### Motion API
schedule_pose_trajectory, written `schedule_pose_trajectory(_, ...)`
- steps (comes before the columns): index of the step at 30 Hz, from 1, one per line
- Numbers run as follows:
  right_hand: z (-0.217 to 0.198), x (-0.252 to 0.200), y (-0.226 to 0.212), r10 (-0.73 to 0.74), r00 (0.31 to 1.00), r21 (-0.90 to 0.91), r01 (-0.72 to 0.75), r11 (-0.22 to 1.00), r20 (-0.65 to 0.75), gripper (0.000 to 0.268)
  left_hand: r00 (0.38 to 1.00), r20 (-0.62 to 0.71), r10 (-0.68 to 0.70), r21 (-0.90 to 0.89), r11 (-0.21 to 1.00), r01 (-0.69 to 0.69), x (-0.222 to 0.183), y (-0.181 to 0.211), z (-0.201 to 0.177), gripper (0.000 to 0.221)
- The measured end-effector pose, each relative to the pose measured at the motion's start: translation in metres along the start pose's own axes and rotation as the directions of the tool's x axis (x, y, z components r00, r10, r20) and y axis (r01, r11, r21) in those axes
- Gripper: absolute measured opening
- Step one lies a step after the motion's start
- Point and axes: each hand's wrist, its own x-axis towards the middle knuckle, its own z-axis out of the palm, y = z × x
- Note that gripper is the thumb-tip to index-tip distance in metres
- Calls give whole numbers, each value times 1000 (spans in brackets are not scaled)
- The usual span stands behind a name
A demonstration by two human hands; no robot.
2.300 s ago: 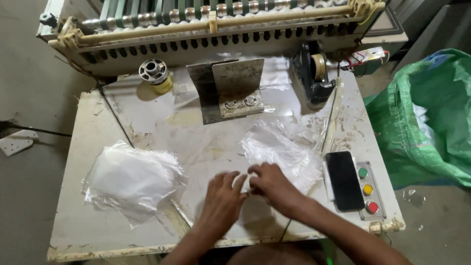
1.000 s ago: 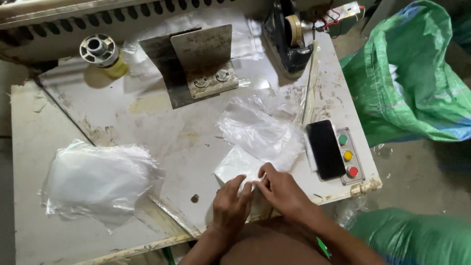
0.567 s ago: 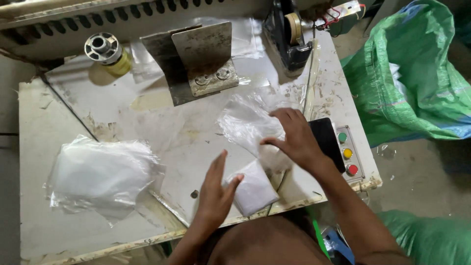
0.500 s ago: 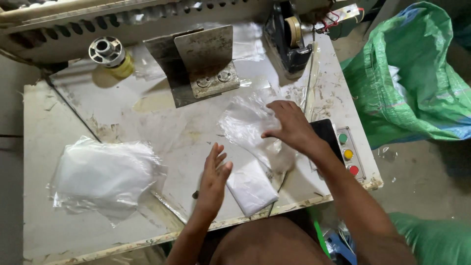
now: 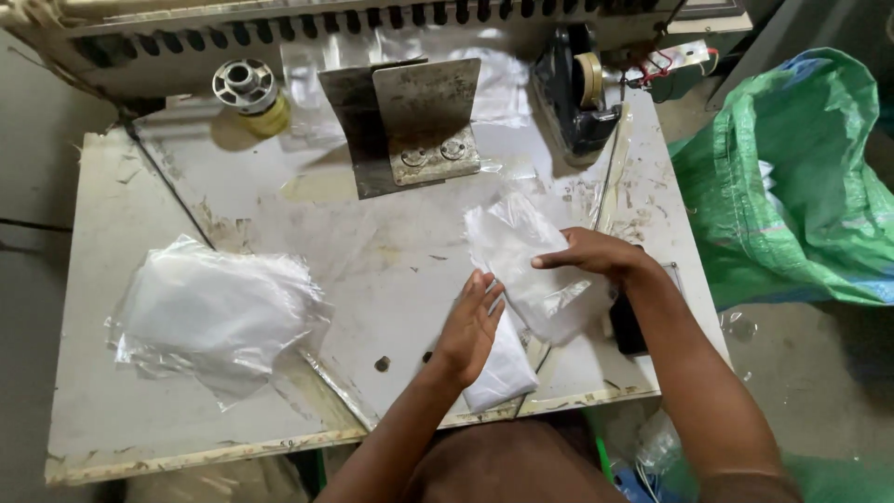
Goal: Folding small plastic bags and placing them into a collection bag
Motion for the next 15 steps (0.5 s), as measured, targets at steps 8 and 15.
schedule_pose_trajectory(8, 46, -57, -76, -179, 982, 136, 187, 973, -65, 44, 996, 89, -25, 194, 981, 7, -27, 79, 51, 51)
schedule_pose_trajectory(15, 107, -111, -56, -542, 840, 39, 543, 839, -33, 53, 720, 354, 597, 773, 246, -584, -98, 104, 3, 59)
